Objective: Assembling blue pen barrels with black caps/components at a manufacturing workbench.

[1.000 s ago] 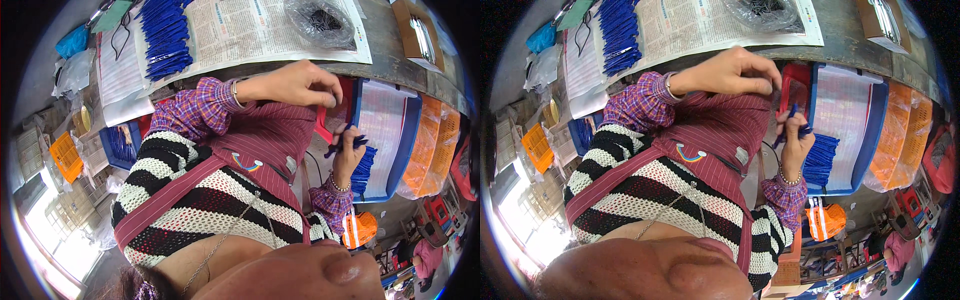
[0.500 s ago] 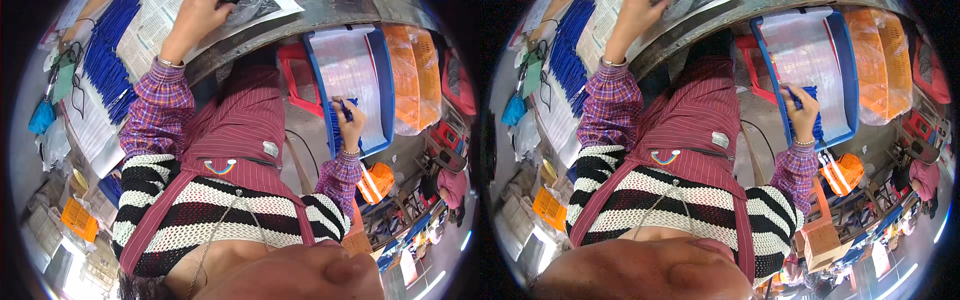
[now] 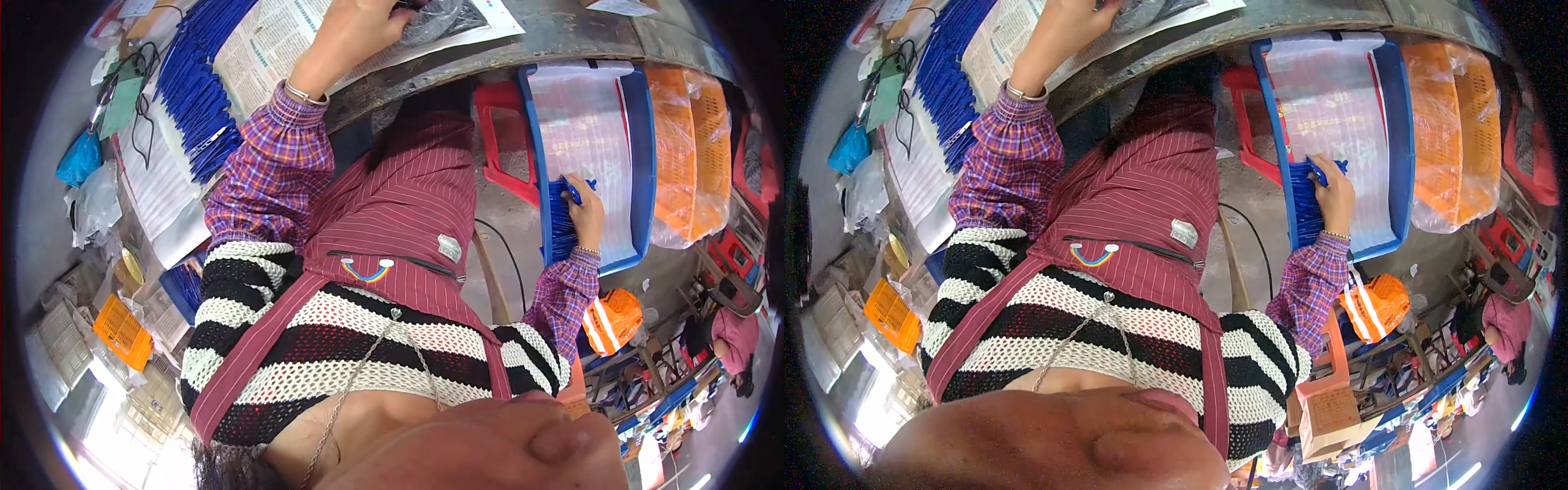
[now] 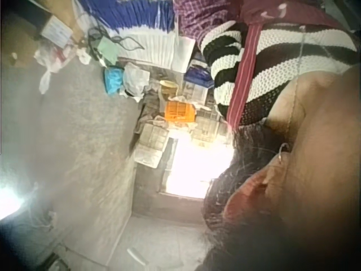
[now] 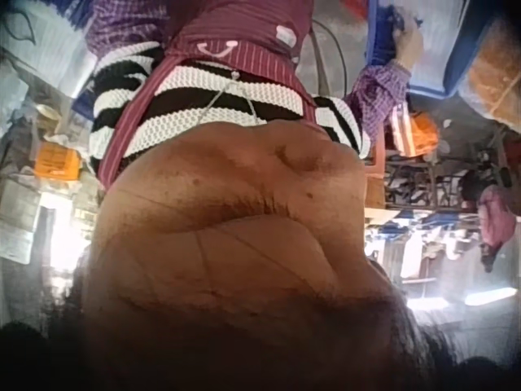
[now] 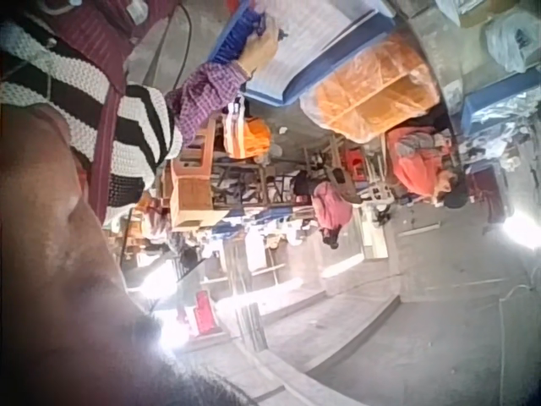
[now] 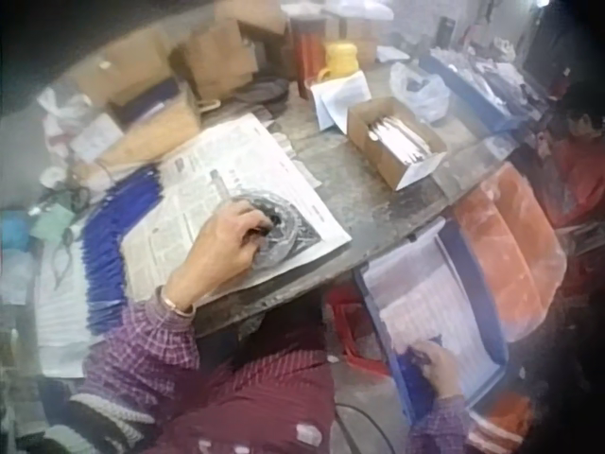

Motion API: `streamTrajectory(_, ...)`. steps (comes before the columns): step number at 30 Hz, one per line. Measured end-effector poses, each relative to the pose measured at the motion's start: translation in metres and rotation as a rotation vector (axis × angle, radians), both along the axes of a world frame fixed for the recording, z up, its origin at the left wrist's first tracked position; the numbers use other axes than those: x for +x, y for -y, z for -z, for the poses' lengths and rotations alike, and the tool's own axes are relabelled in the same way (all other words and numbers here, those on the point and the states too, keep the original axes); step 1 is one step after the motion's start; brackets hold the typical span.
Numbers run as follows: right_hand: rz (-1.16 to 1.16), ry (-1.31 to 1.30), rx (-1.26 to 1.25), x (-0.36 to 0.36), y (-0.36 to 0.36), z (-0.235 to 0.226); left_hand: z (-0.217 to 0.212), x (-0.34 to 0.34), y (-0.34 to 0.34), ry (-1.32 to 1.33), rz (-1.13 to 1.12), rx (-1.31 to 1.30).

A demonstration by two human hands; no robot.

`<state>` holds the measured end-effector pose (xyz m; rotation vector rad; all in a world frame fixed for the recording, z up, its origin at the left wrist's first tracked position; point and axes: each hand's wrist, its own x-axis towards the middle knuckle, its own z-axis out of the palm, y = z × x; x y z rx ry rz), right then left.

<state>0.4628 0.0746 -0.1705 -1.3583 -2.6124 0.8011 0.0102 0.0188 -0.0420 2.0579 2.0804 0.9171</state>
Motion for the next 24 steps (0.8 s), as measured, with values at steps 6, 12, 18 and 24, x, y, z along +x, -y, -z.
streamTrajectory(6,-0.044,0.007,0.091,0.003,-0.003,0.011,-0.004,0.002,0.001,-0.027,0.002,0.042)
streamTrajectory(12,-0.025,-0.019,0.014,-0.004,-0.001,0.003,-0.001,-0.002,0.004,0.027,-0.001,0.032)
streamTrajectory(18,0.136,-0.317,-0.026,-0.029,0.009,-0.037,0.000,0.001,0.002,-0.063,-0.024,0.087)
streamTrajectory(24,0.259,-0.489,-0.166,-0.078,0.031,-0.085,-0.004,0.001,0.004,-0.105,-0.062,-0.005)
